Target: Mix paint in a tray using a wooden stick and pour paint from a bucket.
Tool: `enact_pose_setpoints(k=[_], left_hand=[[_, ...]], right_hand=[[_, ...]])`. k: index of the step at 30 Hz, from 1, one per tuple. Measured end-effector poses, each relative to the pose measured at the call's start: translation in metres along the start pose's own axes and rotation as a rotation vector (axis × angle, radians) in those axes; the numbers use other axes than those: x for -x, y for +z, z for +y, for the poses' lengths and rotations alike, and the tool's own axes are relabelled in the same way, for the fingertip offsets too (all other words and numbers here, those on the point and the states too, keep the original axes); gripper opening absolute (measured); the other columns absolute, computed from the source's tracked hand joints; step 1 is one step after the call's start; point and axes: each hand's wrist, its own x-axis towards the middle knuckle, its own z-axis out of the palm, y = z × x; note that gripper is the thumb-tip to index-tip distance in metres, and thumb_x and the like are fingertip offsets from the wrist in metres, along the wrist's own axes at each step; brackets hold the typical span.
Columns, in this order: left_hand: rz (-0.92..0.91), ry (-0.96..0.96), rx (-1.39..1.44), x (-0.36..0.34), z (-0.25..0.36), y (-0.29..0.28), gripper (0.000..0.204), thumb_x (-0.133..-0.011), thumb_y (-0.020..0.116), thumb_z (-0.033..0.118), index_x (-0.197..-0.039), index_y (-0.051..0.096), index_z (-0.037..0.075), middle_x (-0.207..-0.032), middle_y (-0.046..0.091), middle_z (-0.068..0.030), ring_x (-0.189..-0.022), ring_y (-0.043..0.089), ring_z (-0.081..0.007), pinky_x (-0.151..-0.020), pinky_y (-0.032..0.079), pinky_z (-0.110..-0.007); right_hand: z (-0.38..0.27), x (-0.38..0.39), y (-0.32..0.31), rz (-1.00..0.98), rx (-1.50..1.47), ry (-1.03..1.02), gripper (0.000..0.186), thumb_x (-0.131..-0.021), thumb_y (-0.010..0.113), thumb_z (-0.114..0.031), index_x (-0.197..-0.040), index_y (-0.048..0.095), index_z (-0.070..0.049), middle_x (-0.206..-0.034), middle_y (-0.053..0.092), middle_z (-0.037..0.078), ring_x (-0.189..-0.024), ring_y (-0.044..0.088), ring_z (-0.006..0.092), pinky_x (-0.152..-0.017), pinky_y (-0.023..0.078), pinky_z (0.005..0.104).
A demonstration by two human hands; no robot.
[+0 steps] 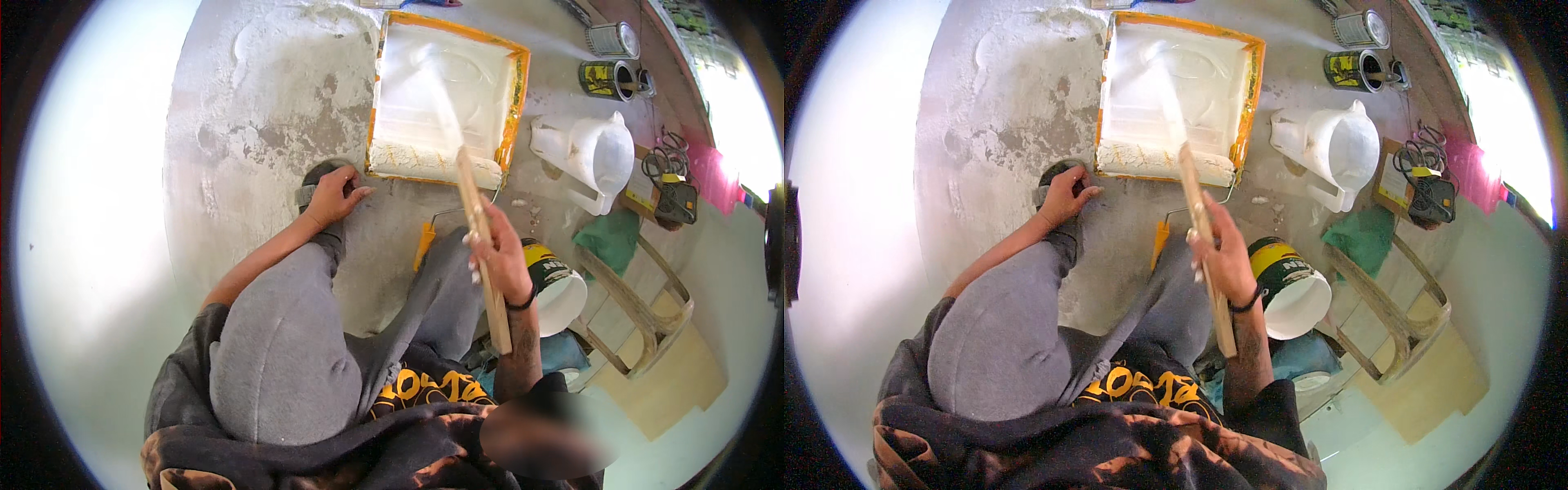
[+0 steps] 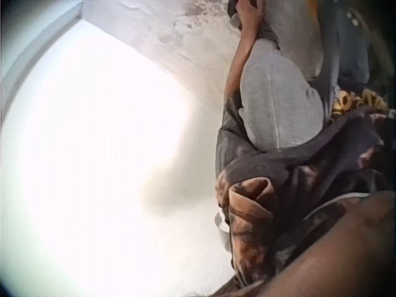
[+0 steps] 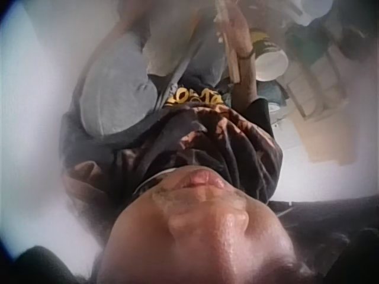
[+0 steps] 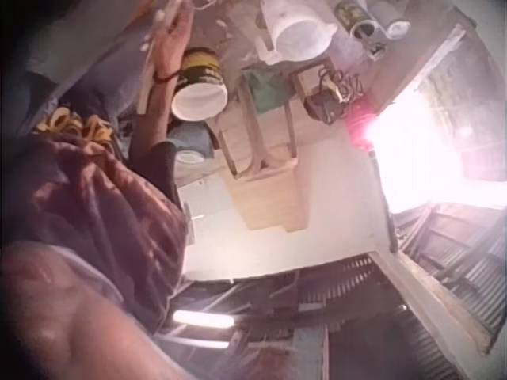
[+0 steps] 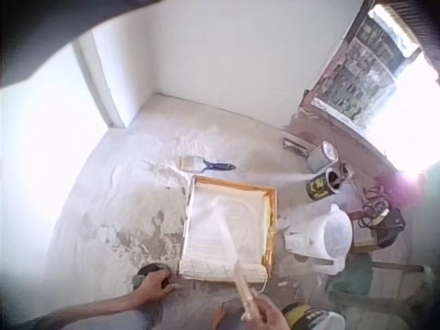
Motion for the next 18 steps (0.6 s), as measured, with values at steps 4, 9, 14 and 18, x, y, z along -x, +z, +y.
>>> enact_pose_setpoints(k=[4,9,14,18], left_hand=[[0.030,-0.003,0.009,-0.007,0.018,-0.005,0.037,-0.081,0.074,0.031,-0.082,0.053,0.002,-0.070,0.055,-0.0155,-0.062,0.056,-0.0314,-0.058,0.045,-0.037],[0.008,0.004,-0.010,-0.004,0.007,0.007,0.039,-0.081,0.074,0.033,-0.081,0.052,0.001,-0.070,0.055,-0.0156,-0.062,0.055,-0.0312,-0.057,0.045,-0.038],[0.019,-0.019,0.031,-0.002,0.008,-0.003,0.038,-0.081,0.075,0.033,-0.081,0.052,0.002,-0.070,0.054,-0.0147,-0.062,0.056,-0.0304,-0.058,0.045,-0.038],[0.023,0.041,0.025,-0.004,0.017,-0.003,0.038,-0.080,0.075,0.033,-0.081,0.052,0.003,-0.070,0.054,-0.0147,-0.062,0.055,-0.0301,-0.058,0.045,-0.037]], right_hand=[[0.008,0.022,-0.032,-0.115,-0.052,0.019,0.064,-0.088,0.058,-0.003,-0.147,0.033,-0.009,-0.086,0.057,0.005,-0.057,0.053,0.0090,-0.047,0.046,0.0234],[-0.010,0.001,-0.016,0.059,-0.034,0.040,0.063,-0.089,0.057,-0.002,-0.147,0.032,-0.010,-0.087,0.058,0.004,-0.056,0.053,0.0091,-0.047,0.047,0.0233],[0.012,0.027,-0.018,-0.115,-0.029,0.016,0.066,-0.086,0.059,-0.001,-0.147,0.033,-0.011,-0.089,0.057,0.005,-0.057,0.052,0.0084,-0.048,0.047,0.0232],[-0.005,0.028,-0.047,0.087,0.008,0.078,0.065,-0.086,0.058,-0.002,-0.146,0.035,-0.010,-0.085,0.058,0.003,-0.058,0.053,0.0085,-0.051,0.047,0.0230]])
